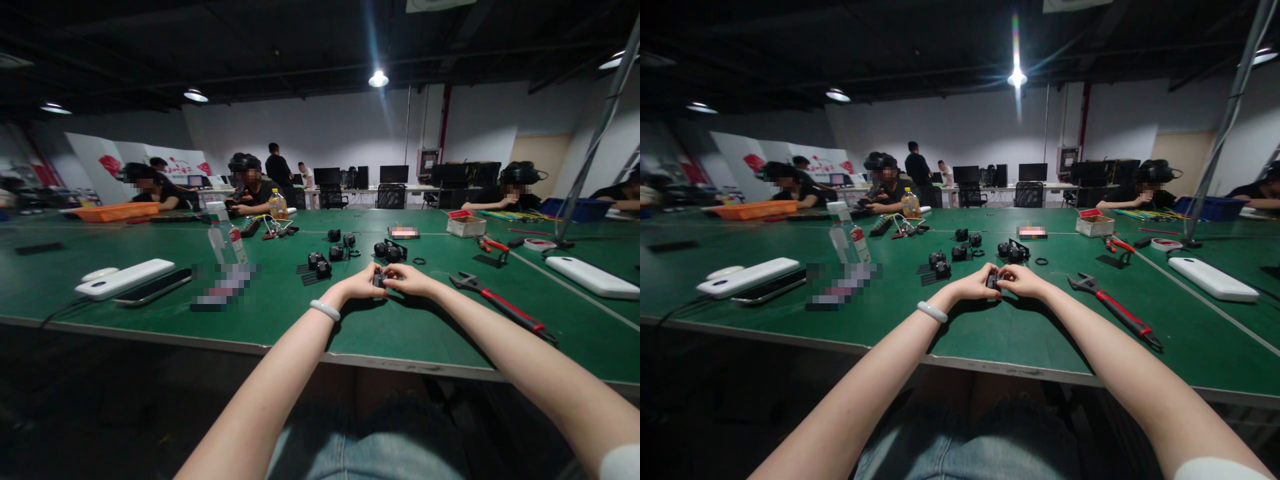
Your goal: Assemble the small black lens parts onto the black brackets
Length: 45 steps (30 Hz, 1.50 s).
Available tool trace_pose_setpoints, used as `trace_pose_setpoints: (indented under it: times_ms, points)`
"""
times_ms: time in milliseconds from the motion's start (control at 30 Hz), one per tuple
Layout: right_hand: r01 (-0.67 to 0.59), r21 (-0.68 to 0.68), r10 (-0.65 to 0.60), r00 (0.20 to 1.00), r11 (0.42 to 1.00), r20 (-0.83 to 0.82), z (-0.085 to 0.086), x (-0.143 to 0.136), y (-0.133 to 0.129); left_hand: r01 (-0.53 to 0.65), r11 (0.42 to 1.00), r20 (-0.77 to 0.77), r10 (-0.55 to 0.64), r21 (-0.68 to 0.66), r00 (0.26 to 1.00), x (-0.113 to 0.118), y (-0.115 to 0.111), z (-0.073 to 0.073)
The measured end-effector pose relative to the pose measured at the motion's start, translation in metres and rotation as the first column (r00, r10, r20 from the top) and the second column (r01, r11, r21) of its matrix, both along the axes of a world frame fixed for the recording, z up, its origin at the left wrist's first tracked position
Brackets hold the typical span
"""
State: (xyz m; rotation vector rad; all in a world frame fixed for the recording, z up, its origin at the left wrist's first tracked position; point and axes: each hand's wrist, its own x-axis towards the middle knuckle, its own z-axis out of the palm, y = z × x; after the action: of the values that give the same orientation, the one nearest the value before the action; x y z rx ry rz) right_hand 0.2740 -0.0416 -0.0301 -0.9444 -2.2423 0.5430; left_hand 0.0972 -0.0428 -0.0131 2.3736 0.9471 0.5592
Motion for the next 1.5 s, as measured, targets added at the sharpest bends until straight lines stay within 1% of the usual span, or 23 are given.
trace_pose_setpoints:
  times_ms: [200, 400, 633, 1067, 1500]
  points:
    - [-0.012, -0.041, 0.010, 0.999, 0.999, -0.045, -0.0005, 0.0000, -0.0016, -0.002, 1.000, 0.014, 0.002, -0.026, 1.000, 0.0008, -0.0016, 0.0010]
    - [-0.091, -0.064, 0.083, 0.990, 0.994, -0.113, -0.0021, 0.0007, -0.0021, 0.020, 1.000, 0.015, -0.020, -0.016, 1.000, 0.0004, -0.0018, 0.0008]
    - [-0.045, -0.032, 0.042, 0.995, 0.998, -0.088, -0.0021, -0.0008, -0.0012, 0.010, 1.000, 0.013, -0.010, -0.003, 1.000, 0.0003, -0.0008, 0.0001]
    - [-0.049, -0.034, 0.047, 0.997, 0.998, -0.063, -0.0004, 0.0000, -0.0026, 0.023, 1.000, -0.006, -0.023, 0.004, 1.000, -0.0006, -0.0015, 0.0011]
    - [-0.041, -0.004, 0.041, 0.998, 0.999, -0.039, -0.0013, 0.0005, -0.0013, 0.022, 1.000, 0.003, -0.022, 0.002, 1.000, 0.0004, -0.0032, 0.0028]
